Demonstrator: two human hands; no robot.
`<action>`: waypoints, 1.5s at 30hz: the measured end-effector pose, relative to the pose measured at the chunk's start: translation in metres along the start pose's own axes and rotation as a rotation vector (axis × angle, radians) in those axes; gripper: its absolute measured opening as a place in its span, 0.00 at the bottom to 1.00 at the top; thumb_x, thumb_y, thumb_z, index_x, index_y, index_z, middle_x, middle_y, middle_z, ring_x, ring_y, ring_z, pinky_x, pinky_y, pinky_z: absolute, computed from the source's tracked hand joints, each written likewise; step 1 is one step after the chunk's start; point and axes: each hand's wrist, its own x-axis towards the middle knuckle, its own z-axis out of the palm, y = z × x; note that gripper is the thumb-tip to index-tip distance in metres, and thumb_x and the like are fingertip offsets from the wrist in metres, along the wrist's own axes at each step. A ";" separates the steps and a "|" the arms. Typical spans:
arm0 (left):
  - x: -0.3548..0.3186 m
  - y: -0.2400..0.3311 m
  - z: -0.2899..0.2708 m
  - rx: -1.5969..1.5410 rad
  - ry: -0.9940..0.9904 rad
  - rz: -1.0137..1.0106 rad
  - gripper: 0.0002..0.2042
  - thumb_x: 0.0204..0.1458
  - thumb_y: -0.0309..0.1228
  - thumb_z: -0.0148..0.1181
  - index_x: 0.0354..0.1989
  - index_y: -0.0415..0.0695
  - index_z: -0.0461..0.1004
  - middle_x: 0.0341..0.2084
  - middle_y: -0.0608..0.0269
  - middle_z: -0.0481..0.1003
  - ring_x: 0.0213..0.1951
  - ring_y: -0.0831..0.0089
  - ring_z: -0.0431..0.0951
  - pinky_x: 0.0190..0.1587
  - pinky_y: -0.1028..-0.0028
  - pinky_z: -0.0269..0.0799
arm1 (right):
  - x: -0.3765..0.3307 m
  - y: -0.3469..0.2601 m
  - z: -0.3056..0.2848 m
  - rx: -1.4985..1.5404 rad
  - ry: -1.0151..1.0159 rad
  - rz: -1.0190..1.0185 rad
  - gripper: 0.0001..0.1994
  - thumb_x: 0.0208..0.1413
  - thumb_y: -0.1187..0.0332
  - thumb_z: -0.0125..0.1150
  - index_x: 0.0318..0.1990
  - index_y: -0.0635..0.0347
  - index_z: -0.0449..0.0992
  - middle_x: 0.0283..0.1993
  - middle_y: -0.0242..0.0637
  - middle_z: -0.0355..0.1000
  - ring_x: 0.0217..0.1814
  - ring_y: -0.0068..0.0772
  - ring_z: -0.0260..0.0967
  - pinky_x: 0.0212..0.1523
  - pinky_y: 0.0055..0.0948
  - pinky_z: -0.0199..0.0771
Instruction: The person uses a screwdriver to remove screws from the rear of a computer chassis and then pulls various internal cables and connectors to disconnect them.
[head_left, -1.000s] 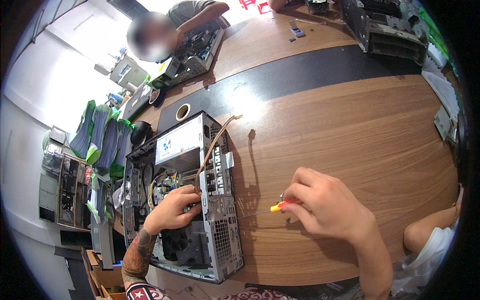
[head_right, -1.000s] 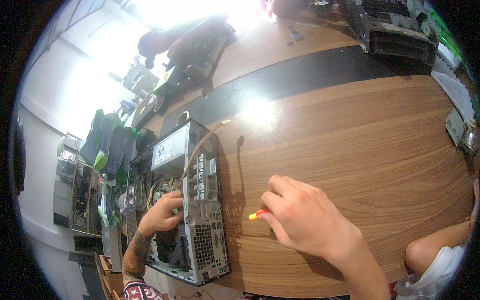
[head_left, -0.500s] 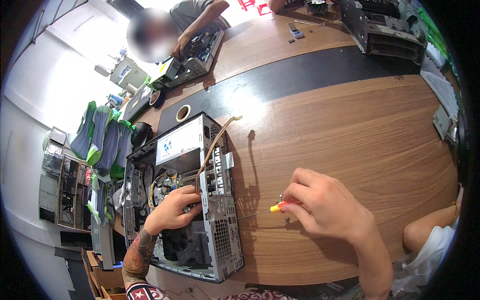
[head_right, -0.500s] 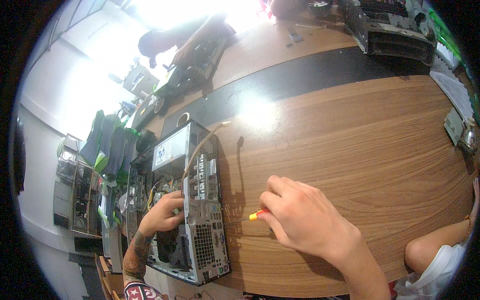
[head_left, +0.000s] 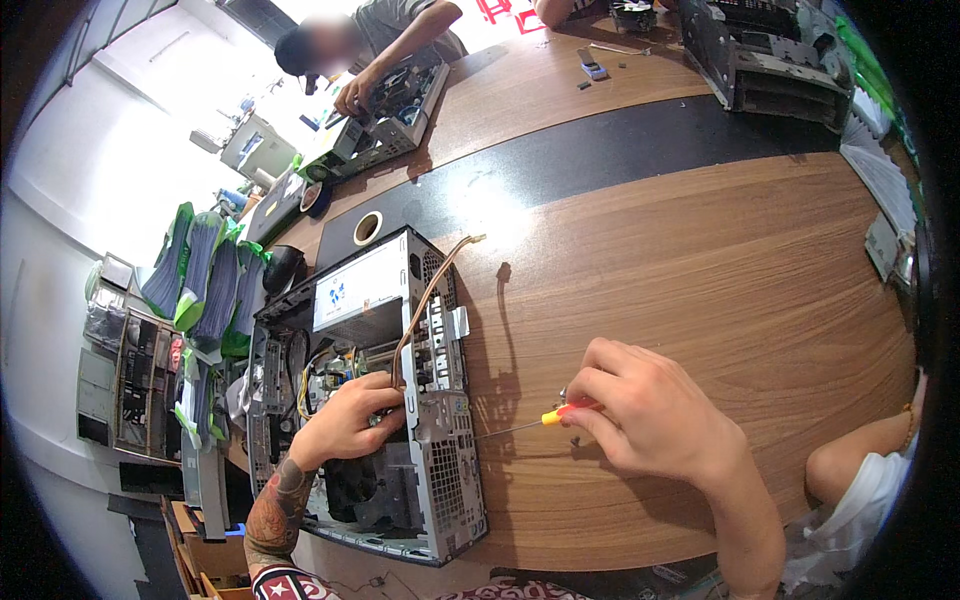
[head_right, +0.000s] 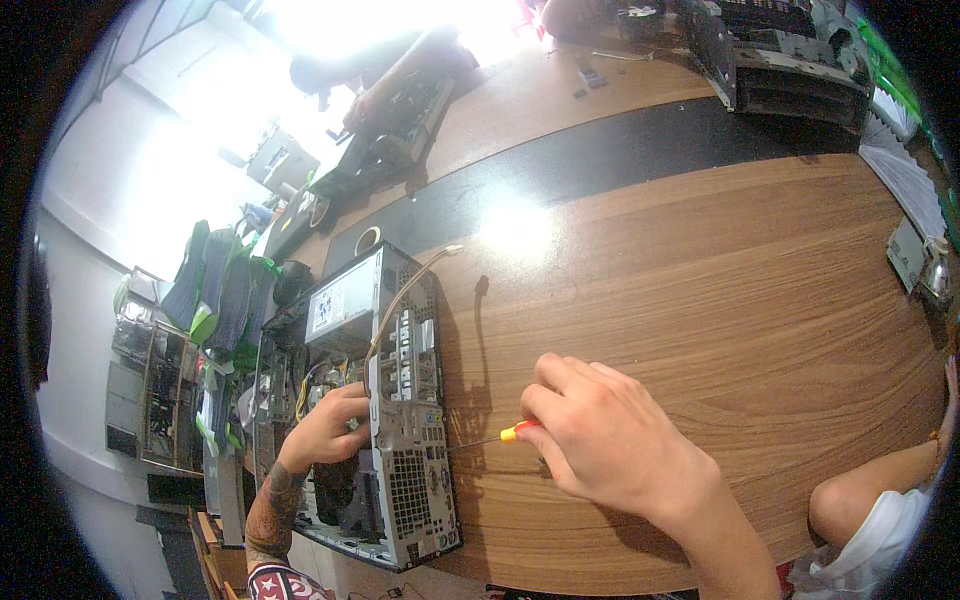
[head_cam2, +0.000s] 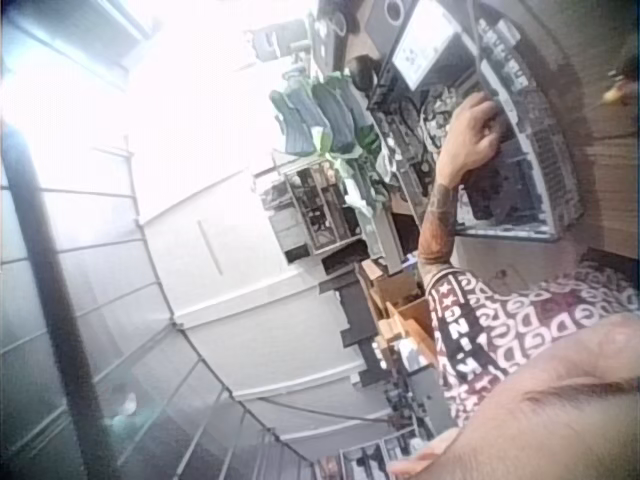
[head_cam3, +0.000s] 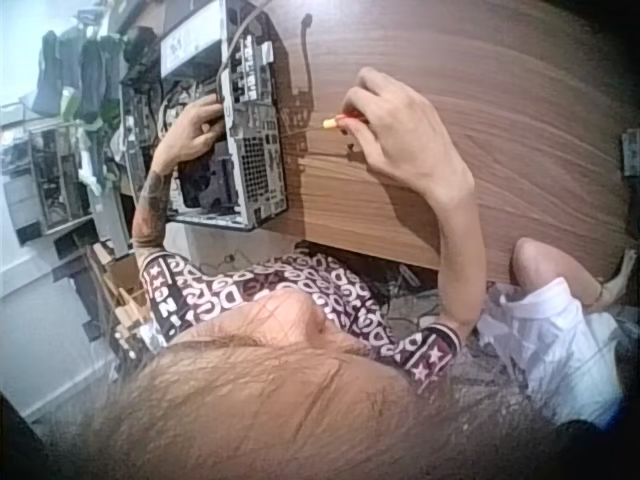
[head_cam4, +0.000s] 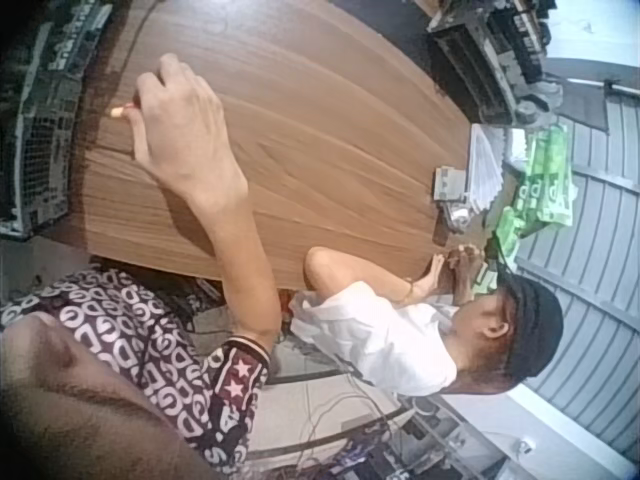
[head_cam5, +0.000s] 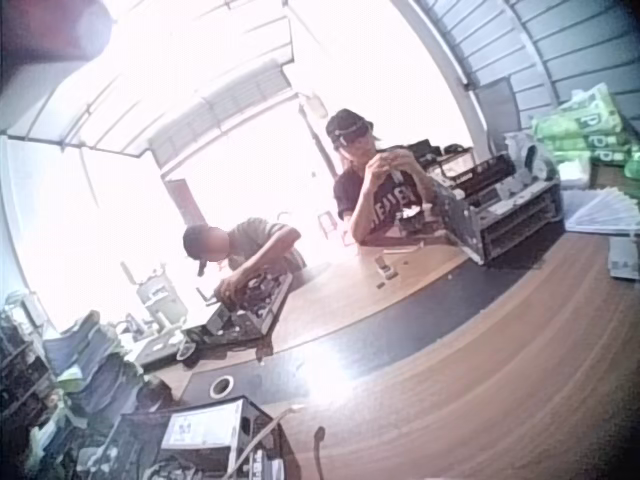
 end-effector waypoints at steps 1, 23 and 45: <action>0.000 0.000 0.000 -0.001 0.000 -0.001 0.14 0.46 0.24 0.56 0.42 0.37 0.78 0.39 0.47 0.74 0.44 0.47 0.73 0.50 0.60 0.69 | 0.000 0.000 0.000 -0.005 0.018 -0.023 0.10 0.56 0.68 0.63 0.29 0.65 0.72 0.34 0.43 0.66 0.35 0.44 0.69 0.39 0.39 0.72; 0.001 -0.007 0.005 0.016 0.068 0.106 0.11 0.50 0.26 0.59 0.41 0.36 0.78 0.34 0.50 0.73 0.40 0.50 0.74 0.43 0.60 0.71 | -0.001 0.004 0.003 -0.066 0.033 -0.035 0.10 0.55 0.68 0.64 0.28 0.65 0.72 0.33 0.42 0.66 0.37 0.43 0.68 0.41 0.39 0.71; 0.002 -0.004 0.006 0.037 0.072 0.106 0.10 0.48 0.25 0.59 0.38 0.35 0.77 0.33 0.50 0.73 0.40 0.51 0.74 0.44 0.61 0.71 | -0.005 0.008 0.002 -0.131 -0.033 0.014 0.11 0.56 0.66 0.63 0.27 0.64 0.72 0.33 0.43 0.67 0.37 0.47 0.70 0.41 0.41 0.71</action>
